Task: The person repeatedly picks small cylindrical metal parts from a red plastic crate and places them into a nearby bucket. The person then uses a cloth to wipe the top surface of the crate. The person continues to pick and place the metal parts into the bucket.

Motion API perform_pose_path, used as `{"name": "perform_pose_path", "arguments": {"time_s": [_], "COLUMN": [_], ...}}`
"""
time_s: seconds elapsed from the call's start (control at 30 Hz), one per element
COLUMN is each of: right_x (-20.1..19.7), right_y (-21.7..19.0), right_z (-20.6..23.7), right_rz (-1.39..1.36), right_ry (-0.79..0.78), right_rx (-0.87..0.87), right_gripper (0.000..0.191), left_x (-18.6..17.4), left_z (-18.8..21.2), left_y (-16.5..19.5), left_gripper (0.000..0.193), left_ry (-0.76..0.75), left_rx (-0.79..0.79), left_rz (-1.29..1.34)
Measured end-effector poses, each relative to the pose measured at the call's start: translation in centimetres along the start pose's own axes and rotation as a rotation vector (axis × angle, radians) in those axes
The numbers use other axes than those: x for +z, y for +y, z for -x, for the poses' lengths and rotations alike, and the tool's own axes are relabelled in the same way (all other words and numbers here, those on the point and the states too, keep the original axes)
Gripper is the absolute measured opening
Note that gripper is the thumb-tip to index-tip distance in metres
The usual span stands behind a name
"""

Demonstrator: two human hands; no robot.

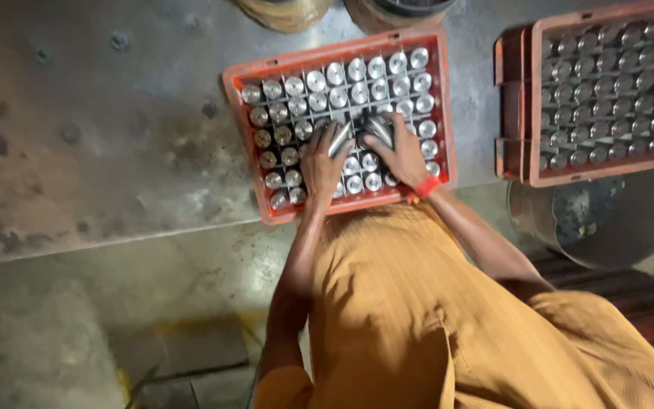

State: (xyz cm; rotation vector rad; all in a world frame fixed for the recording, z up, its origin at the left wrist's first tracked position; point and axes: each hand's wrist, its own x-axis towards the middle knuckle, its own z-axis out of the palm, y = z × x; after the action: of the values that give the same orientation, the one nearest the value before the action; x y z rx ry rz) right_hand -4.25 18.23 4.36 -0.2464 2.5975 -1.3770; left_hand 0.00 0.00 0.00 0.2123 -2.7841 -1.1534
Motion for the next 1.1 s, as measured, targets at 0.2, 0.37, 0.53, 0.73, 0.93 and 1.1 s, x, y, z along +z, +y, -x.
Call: {"name": "perform_pose_path", "arguments": {"time_s": [0.2,0.37,0.53,0.73,0.93,1.1], "right_x": [-1.2,0.9,0.6,-5.1,-3.2,-1.2], "right_y": [1.3,2.1,2.9,3.6,1.7,0.8], "right_z": [0.9,1.4,0.6,-0.2,1.7,3.8], "right_rz": [0.145,0.4,0.284,-0.475,-0.899,0.09], "right_ry": [0.077,0.032,-0.009,0.163,-0.028,-0.024], "right_rx": [-0.353,-0.245,-0.187,-0.029,0.303,-0.178], "right_gripper": [0.037,0.05,0.037,0.034,0.035,0.037], "left_x": [1.2,2.5,2.8,-1.6,-0.4,1.2], "left_z": [1.8,1.6,0.1,0.1,1.2,4.1], "left_y": [-0.5,0.7,1.1,-1.5,0.5,0.3], "left_gripper": [0.032,0.038,0.039,0.022,0.038,0.05], "left_ry": [0.26,-0.068,-0.046,0.06,-0.126,0.004], "left_rx": [0.179,-0.131,0.028,-0.019,-0.332,0.142], "left_rz": [0.126,-0.217,-0.27,0.393,0.526,-0.168]}}
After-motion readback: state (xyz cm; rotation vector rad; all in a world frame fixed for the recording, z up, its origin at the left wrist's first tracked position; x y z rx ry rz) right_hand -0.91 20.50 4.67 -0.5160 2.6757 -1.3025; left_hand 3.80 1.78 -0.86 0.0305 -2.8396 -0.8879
